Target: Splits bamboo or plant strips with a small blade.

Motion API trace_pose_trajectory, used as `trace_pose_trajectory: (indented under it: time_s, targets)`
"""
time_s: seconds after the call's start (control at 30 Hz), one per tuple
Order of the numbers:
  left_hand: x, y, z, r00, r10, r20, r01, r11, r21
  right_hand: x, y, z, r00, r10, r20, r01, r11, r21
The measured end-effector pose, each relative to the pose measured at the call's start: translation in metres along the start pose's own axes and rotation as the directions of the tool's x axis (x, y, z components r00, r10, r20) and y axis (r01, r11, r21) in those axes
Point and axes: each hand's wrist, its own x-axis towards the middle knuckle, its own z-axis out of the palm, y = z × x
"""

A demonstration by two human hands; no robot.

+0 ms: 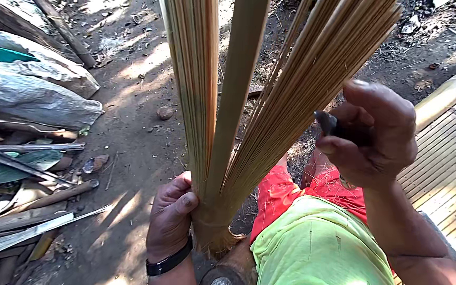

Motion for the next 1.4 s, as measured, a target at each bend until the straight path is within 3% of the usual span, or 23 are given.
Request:
trace_pose_trajectory:
  time_s: [0.13,0.33,0.5,0.6,0.8,1.17,1.27,1.33,1.4]
  targets:
    - [-0.001,0.001,0.001,1.000,-0.003,0.005,0.003,1.000,0.008,0.005,0.001,0.004,0.998,0.050,-0.029,-0.048,0.998,0.047]
    - [-0.001,0.001,0.001,1.000,-0.014,-0.005,0.014,1.000,0.003,0.002,0.004,0.004,0.995,-0.010,-0.103,0.008,1.000,-0.016]
    - [0.000,0.001,0.000,1.000,-0.009,-0.007,0.010,1.000,0.013,-0.018,-0.016,-0.002,0.990,-0.074,0.118,0.059,0.990,0.126]
    - [0.000,0.000,0.000,1.000,-0.011,-0.022,0.012,0.999,0.033,-0.027,-0.021,-0.001,0.988,-0.059,0.140,0.029,0.978,0.206]
    - [0.000,0.002,0.005,1.000,-0.024,-0.011,0.025,0.999,0.041,-0.005,-0.016,-0.004,0.996,0.079,0.039,-0.080,0.996,0.036]
    - [-0.001,0.003,0.007,0.999,-0.041,0.002,0.041,0.998,0.041,0.003,-0.014,-0.001,0.998,0.044,-0.054,-0.046,0.998,-0.045]
    - [0.000,0.003,0.007,0.999,-0.043,0.000,0.043,0.998,0.048,-0.007,-0.022,-0.006,0.994,-0.015,0.105,0.016,1.000,-0.007]
    - [0.000,0.003,0.006,0.999,-0.038,-0.003,0.039,0.998,0.052,-0.017,-0.028,-0.004,0.974,-0.058,0.218,0.030,0.992,0.126]
    - [0.000,0.003,0.006,0.999,-0.034,-0.009,0.035,0.998,0.054,-0.024,-0.028,-0.005,0.969,-0.050,0.242,0.005,0.983,0.183]
